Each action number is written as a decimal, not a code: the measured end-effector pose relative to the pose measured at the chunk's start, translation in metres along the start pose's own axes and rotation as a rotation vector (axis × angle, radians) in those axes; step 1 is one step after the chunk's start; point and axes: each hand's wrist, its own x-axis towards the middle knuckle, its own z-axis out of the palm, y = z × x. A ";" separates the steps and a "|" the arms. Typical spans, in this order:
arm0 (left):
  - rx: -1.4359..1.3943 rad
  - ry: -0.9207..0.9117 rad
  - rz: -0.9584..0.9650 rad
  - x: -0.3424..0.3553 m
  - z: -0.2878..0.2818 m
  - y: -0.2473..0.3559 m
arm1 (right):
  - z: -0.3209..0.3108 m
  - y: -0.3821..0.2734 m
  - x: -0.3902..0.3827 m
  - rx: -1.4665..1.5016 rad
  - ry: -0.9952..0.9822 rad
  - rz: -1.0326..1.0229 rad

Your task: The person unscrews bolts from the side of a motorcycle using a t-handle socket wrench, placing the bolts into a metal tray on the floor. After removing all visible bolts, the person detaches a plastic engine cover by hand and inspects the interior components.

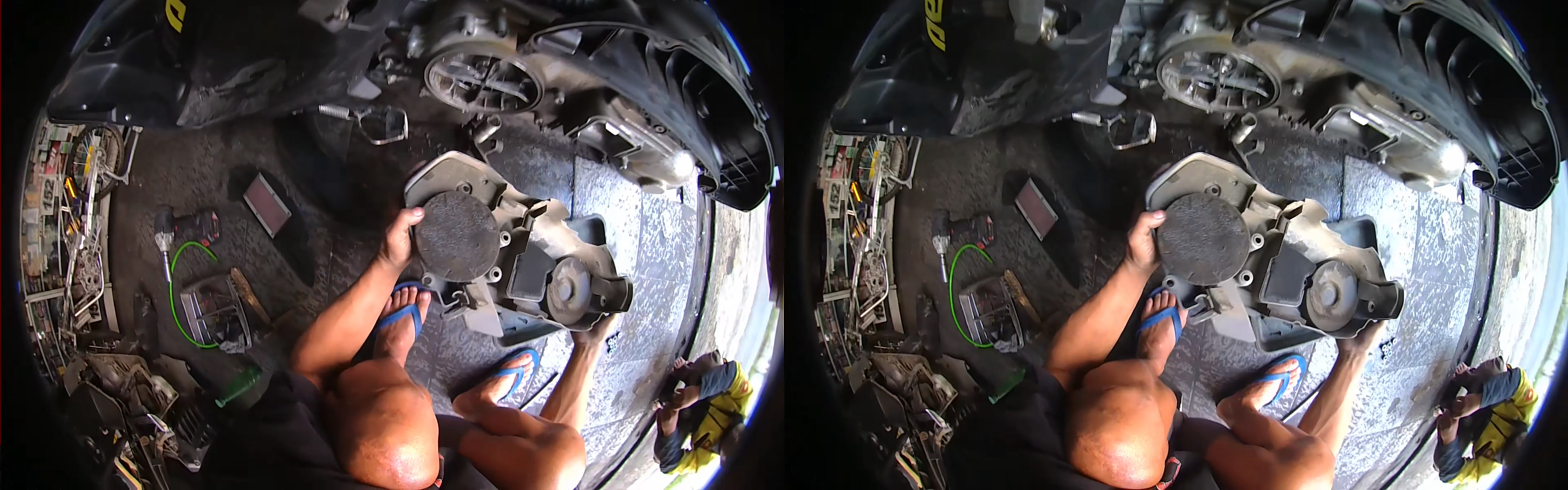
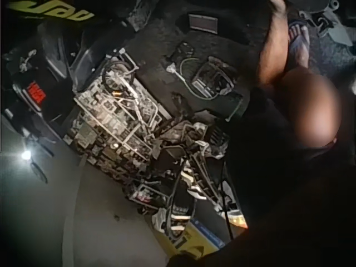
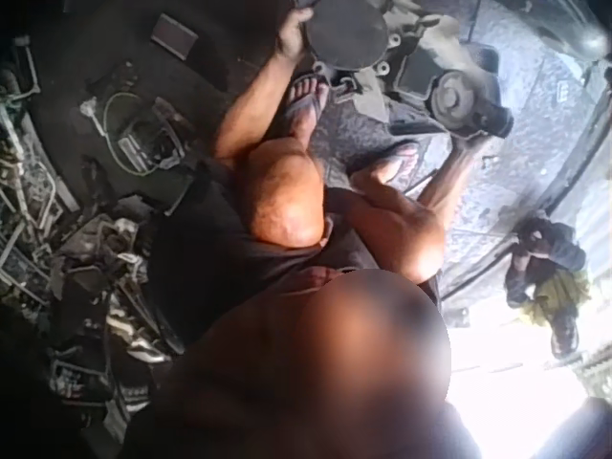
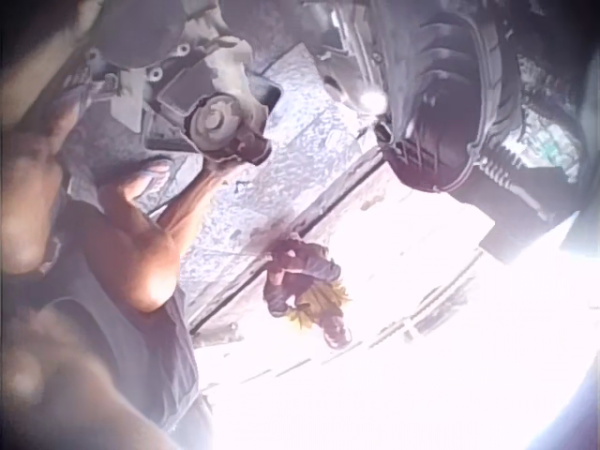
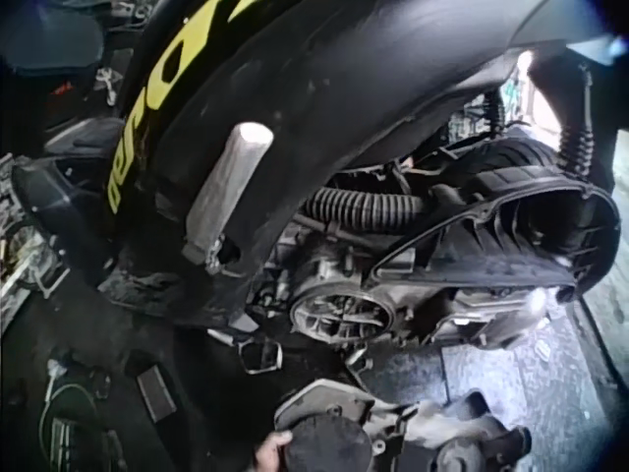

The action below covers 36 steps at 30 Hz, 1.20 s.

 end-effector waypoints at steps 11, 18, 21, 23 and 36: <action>0.206 0.029 -0.072 -0.032 -0.033 -0.071 | -0.082 0.005 -0.004 -0.839 0.823 -0.603; 0.352 -0.043 -0.067 -0.032 -0.029 -0.060 | 0.053 0.090 -0.019 -1.700 -0.155 -0.434; 0.364 -0.051 -0.038 -0.030 -0.027 -0.062 | 0.064 0.115 -0.006 -1.576 -0.133 -0.241; 0.346 -0.034 -0.021 -0.032 -0.028 -0.064 | 0.072 0.119 -0.005 -1.629 -0.169 -0.237; 0.427 -0.067 -0.070 -0.028 -0.026 -0.056 | 0.056 0.125 0.005 -1.332 0.034 -0.107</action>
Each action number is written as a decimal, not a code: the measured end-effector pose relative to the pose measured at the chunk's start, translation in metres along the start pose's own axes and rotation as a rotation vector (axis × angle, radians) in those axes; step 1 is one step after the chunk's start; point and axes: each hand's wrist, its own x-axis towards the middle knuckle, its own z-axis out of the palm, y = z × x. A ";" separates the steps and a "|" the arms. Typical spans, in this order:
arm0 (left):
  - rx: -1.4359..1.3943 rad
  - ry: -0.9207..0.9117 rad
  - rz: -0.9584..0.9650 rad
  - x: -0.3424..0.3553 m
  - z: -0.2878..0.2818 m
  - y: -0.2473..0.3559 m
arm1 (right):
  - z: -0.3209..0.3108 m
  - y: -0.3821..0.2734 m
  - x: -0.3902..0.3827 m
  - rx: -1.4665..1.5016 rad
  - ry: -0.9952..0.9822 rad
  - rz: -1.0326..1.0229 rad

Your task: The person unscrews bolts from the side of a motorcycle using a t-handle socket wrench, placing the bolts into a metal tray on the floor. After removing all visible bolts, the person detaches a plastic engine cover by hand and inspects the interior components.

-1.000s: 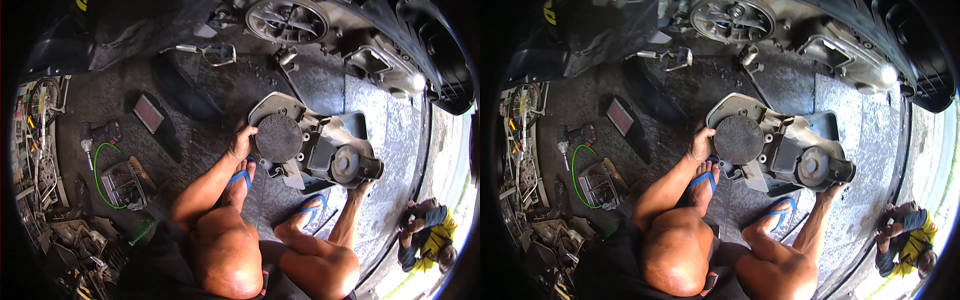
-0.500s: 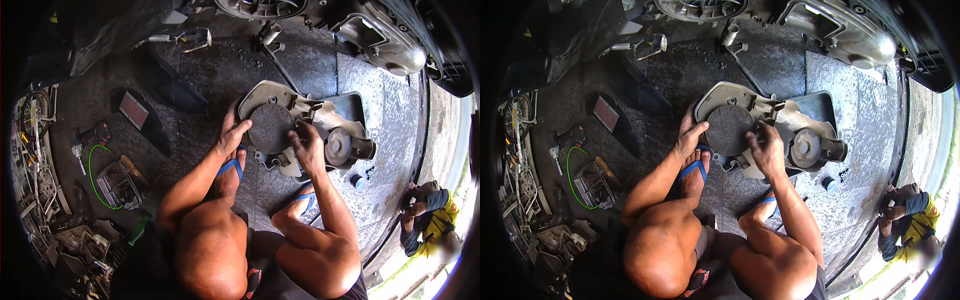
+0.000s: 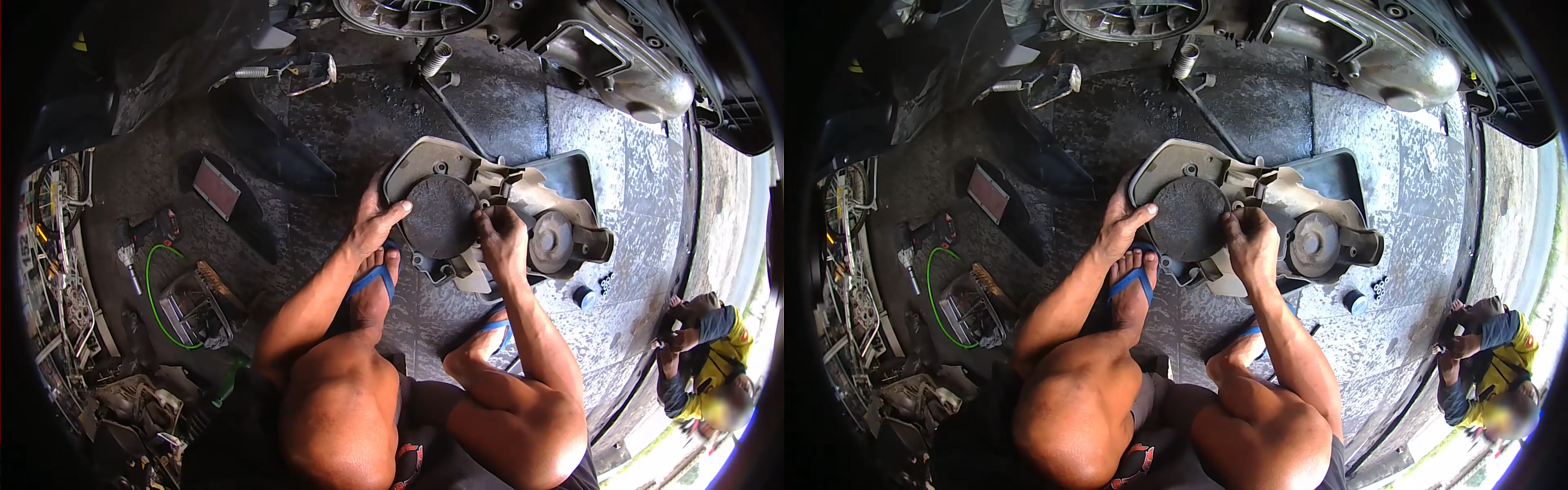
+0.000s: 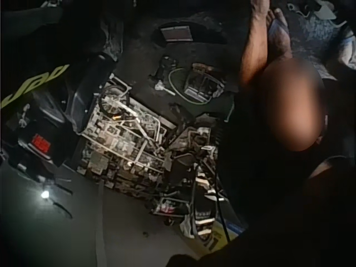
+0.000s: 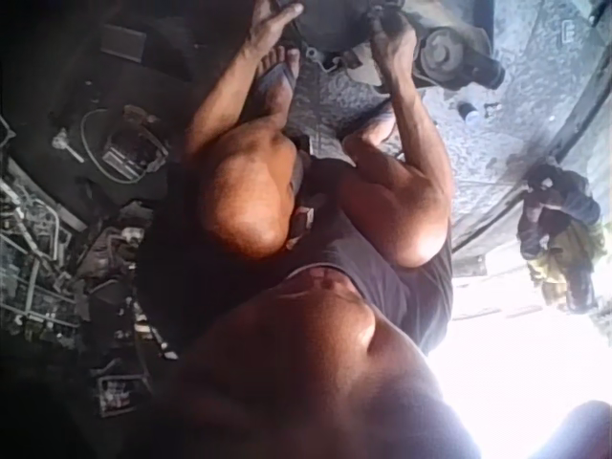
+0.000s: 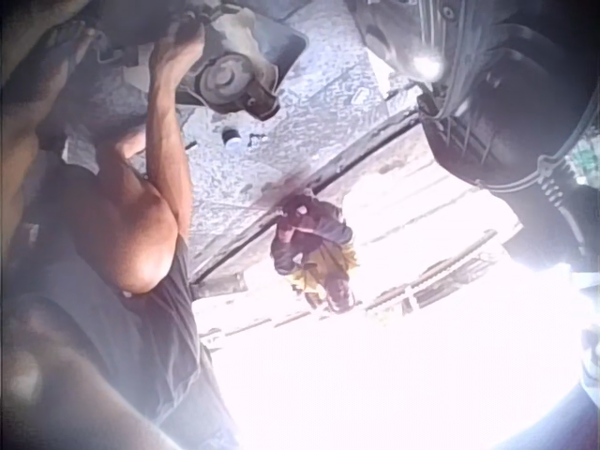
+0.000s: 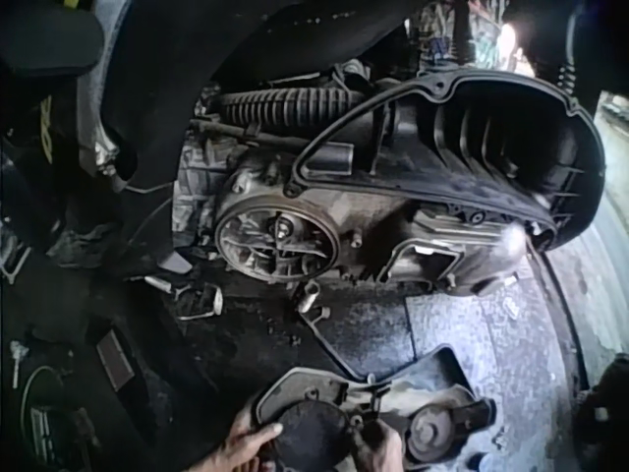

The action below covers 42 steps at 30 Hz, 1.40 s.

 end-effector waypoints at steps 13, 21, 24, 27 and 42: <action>-0.021 0.063 -0.154 -0.002 0.005 0.000 | -0.001 -0.027 -0.009 -0.597 0.030 -0.633; -0.011 0.133 -0.254 -0.006 0.012 -0.010 | 0.020 -0.020 -0.011 -0.859 -0.283 -0.685; -0.018 0.125 -0.272 -0.005 0.009 -0.011 | 0.019 -0.022 -0.009 -0.813 -0.284 -0.684; -0.176 0.111 -0.303 -0.010 0.012 0.005 | 0.005 -0.022 -0.008 -0.714 -0.237 -0.687; -0.063 0.113 -0.138 0.004 -0.007 -0.045 | -0.192 0.133 -0.010 0.563 0.634 0.243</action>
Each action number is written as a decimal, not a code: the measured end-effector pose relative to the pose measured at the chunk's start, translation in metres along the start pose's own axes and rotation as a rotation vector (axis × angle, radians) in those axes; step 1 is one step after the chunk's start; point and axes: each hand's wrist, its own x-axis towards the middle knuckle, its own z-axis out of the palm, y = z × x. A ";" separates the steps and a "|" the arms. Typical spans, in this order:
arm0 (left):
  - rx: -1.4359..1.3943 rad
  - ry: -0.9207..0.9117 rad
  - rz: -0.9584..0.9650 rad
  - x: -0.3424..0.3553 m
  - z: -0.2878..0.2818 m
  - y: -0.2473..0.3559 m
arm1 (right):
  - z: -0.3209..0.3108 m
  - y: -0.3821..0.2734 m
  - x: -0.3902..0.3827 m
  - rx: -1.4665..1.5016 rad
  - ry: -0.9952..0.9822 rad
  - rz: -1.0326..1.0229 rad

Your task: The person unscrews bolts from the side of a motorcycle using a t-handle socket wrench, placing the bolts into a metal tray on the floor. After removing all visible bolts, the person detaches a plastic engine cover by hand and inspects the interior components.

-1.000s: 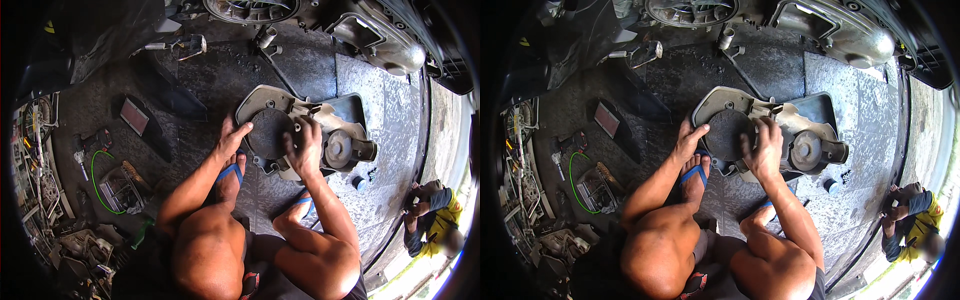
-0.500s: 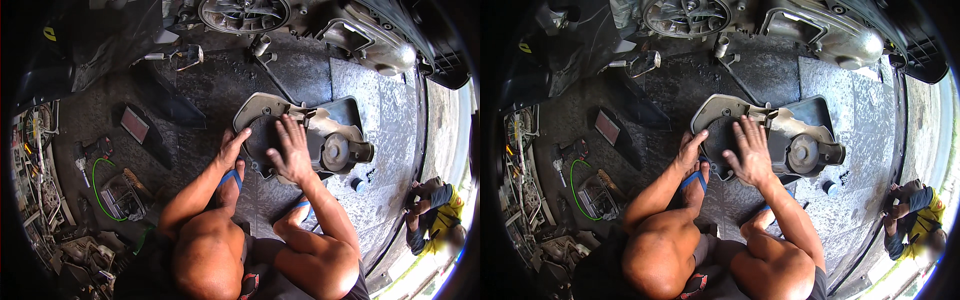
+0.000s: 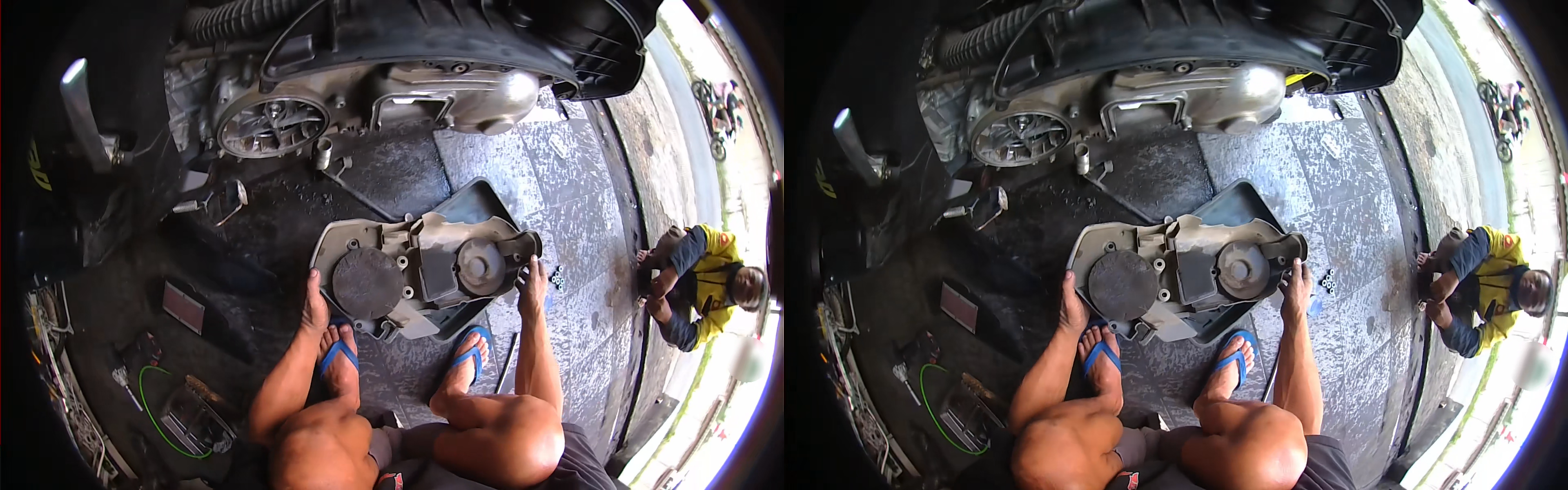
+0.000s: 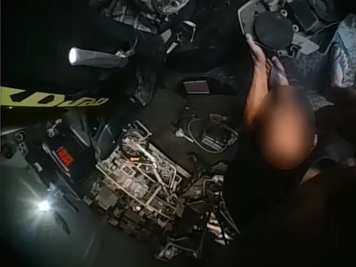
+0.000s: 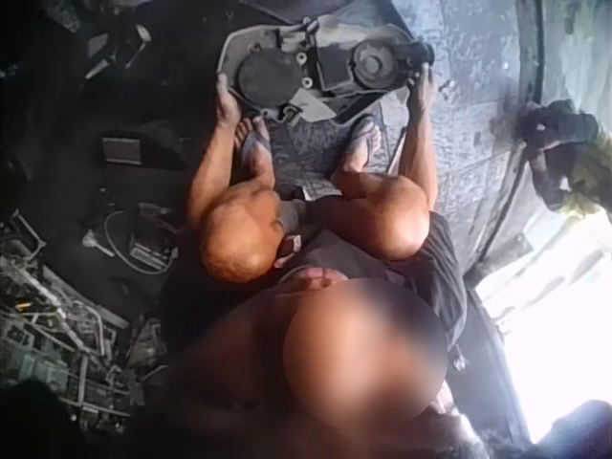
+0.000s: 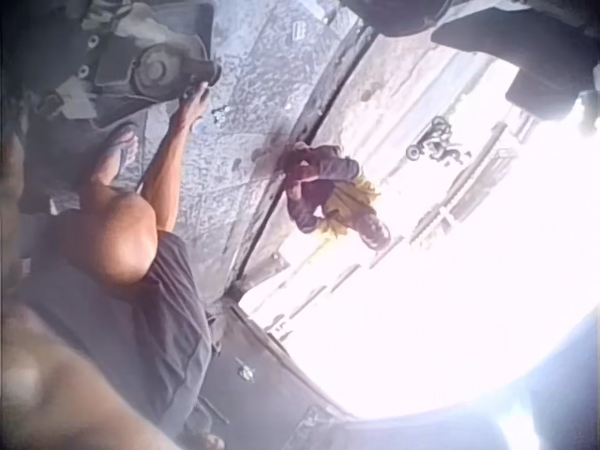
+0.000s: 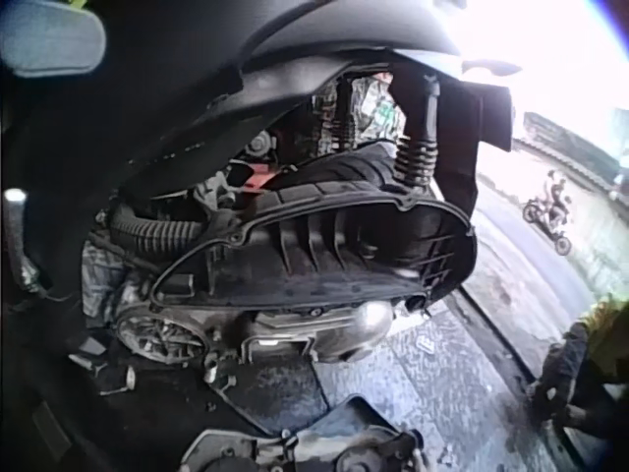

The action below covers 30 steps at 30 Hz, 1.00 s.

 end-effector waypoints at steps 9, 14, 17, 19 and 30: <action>-0.176 0.100 0.027 0.018 -0.028 0.052 | 0.018 -0.064 0.007 -0.051 -0.229 -0.392; -0.272 -0.157 0.304 0.026 0.012 0.132 | 0.066 -0.138 0.015 -0.046 -0.462 -0.631; -0.280 -0.122 0.404 0.037 0.021 0.142 | 0.086 -0.163 0.011 -0.103 -0.530 -0.614; -0.380 -0.096 0.401 0.043 0.024 0.143 | 0.096 -0.166 0.021 -0.106 -0.530 -0.586; -0.725 0.000 0.297 0.046 0.046 0.153 | 0.124 -0.194 0.028 -0.036 -0.523 -0.518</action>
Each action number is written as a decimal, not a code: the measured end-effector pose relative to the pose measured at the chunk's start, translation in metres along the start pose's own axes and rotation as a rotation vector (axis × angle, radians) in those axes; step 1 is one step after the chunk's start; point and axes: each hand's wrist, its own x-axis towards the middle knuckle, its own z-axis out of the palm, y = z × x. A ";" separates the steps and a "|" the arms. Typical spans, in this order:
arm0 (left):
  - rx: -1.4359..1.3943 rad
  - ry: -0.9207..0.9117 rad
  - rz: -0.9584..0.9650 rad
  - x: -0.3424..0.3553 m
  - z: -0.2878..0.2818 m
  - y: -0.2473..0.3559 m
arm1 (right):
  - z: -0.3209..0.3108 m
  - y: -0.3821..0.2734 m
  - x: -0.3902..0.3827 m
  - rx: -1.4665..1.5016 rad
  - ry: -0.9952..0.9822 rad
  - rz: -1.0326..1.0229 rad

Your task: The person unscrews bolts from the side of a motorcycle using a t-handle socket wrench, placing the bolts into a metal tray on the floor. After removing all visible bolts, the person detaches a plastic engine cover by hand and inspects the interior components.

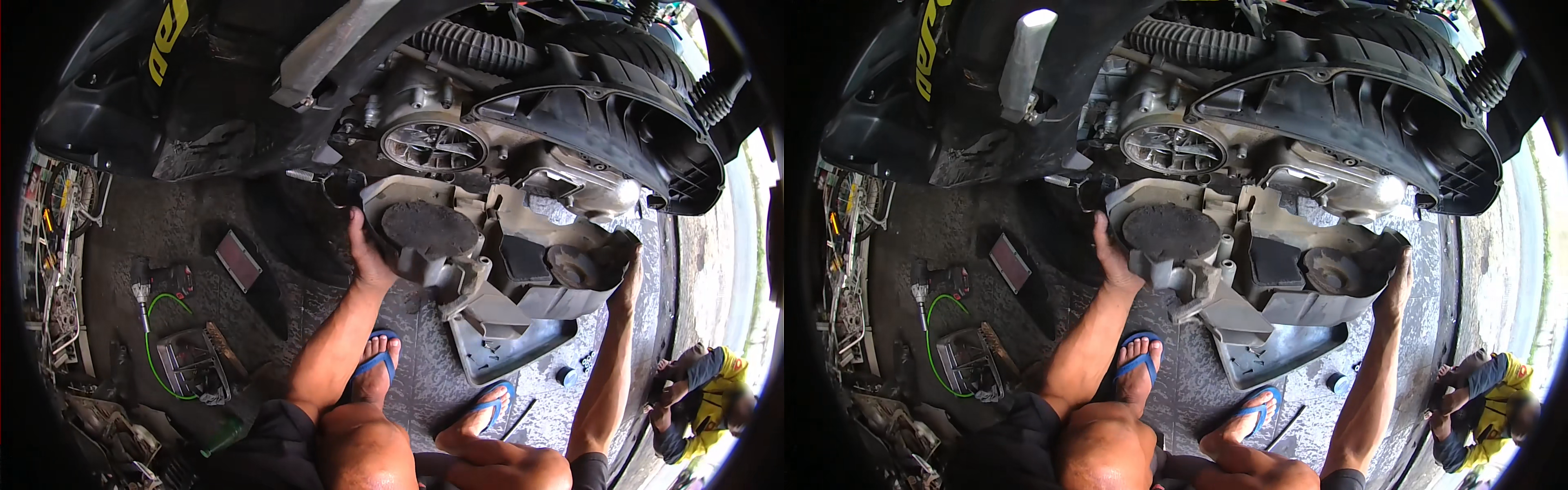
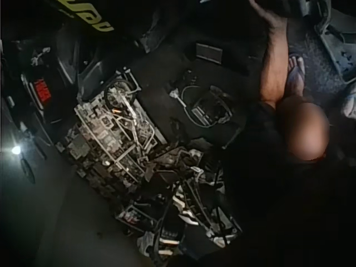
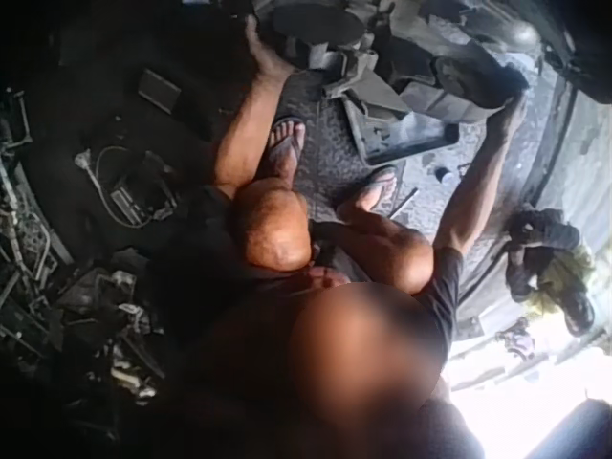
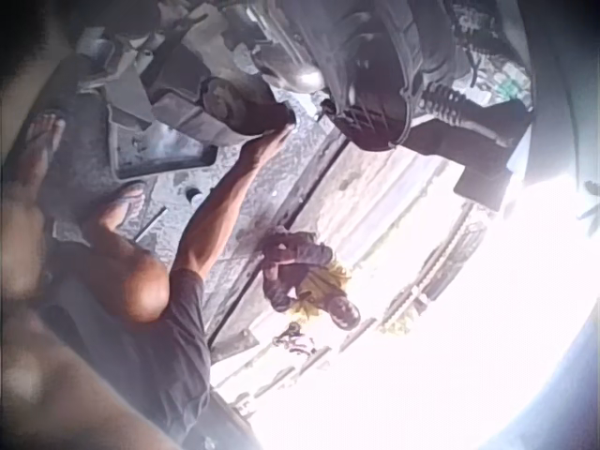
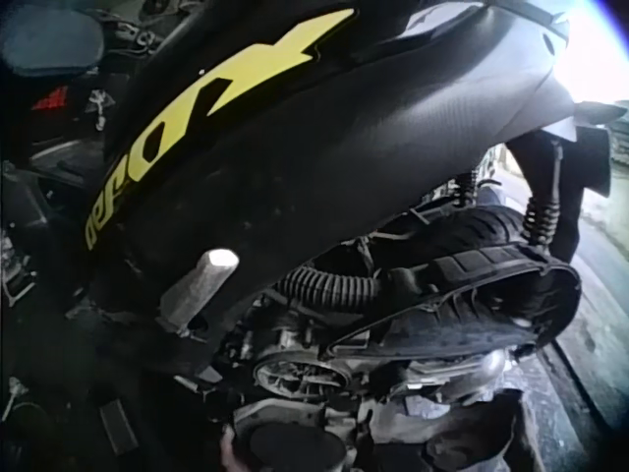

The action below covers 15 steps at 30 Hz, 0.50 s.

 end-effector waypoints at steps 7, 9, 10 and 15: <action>-0.035 0.023 -0.049 0.005 0.004 -0.003 | -0.010 0.005 0.011 0.031 -0.004 0.094; -0.044 0.016 -0.059 0.006 0.008 -0.001 | -0.008 0.002 0.014 0.011 -0.008 0.103; -0.054 0.014 -0.064 0.006 0.009 -0.001 | -0.007 0.001 0.015 0.001 -0.010 0.108; -0.069 -0.038 -0.106 0.008 0.001 -0.004 | 0.000 0.004 0.016 0.005 0.039 0.072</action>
